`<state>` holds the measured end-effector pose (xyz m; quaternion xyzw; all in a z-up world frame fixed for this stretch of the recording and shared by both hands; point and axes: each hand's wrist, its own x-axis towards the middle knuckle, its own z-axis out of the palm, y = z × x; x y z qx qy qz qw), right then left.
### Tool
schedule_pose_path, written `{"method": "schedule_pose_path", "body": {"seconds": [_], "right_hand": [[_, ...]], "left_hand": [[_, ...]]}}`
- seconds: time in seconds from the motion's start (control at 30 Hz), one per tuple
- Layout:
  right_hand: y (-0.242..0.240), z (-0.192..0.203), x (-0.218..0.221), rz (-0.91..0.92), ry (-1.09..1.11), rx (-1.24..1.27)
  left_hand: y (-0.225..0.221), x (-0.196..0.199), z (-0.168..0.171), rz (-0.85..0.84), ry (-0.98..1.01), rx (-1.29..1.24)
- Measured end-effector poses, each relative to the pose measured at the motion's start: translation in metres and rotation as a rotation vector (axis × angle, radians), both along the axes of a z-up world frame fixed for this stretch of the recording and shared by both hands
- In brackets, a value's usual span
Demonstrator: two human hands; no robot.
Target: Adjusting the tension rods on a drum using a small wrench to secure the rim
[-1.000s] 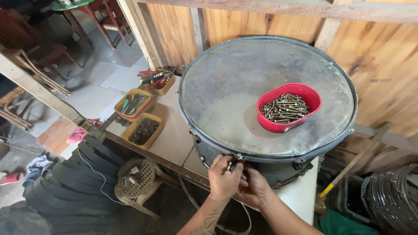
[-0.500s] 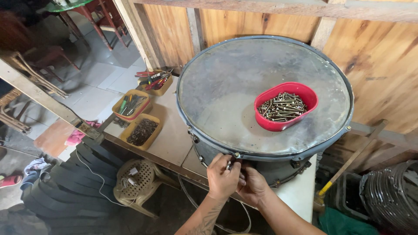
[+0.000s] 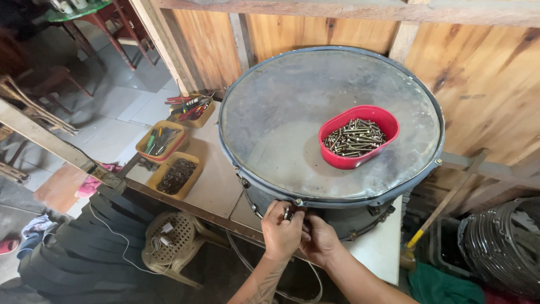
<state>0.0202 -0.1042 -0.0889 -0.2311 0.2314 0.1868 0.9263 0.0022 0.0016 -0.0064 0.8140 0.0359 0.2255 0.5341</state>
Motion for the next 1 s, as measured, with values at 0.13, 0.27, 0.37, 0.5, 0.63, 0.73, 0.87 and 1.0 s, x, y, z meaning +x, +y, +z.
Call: {"method": "schedule_pose_path", "body": {"seconds": [0.13, 0.27, 0.37, 0.5, 0.63, 0.73, 0.87, 1.0], "right_hand": [[-0.001, -0.002, 0.0, 0.007, 0.027, -0.06], [0.004, 0.014, -0.005, -0.031, 0.016, -0.085], [0.006, 0.022, -0.007, -0.072, 0.051, -0.119], [0.011, 0.031, -0.011, -0.135, 0.074, -0.178], [0.013, 0.024, -0.006, -0.167, 0.13, -0.219], [0.013, 0.035, -0.008, -0.156, 0.174, -0.29], [0.013, 0.041, -0.01, -0.15, 0.173, -0.322], [0.013, 0.044, -0.012, -0.166, 0.18, -0.352]], "left_hand": [[-0.002, -0.003, 0.002, 0.021, -0.117, 0.076], [0.0, -0.003, 0.003, -0.012, -0.09, 0.016], [0.001, -0.001, 0.001, 0.0, -0.049, 0.031], [0.0, -0.005, 0.0, -0.025, -0.276, 0.045], [-0.001, -0.003, 0.0, -0.016, -0.248, 0.064], [-0.001, -0.001, 0.0, 0.005, -0.233, 0.04], [0.001, -0.001, 0.0, 0.007, -0.121, 0.038], [0.0, -0.005, 0.007, -0.006, -0.26, 0.052]]}}
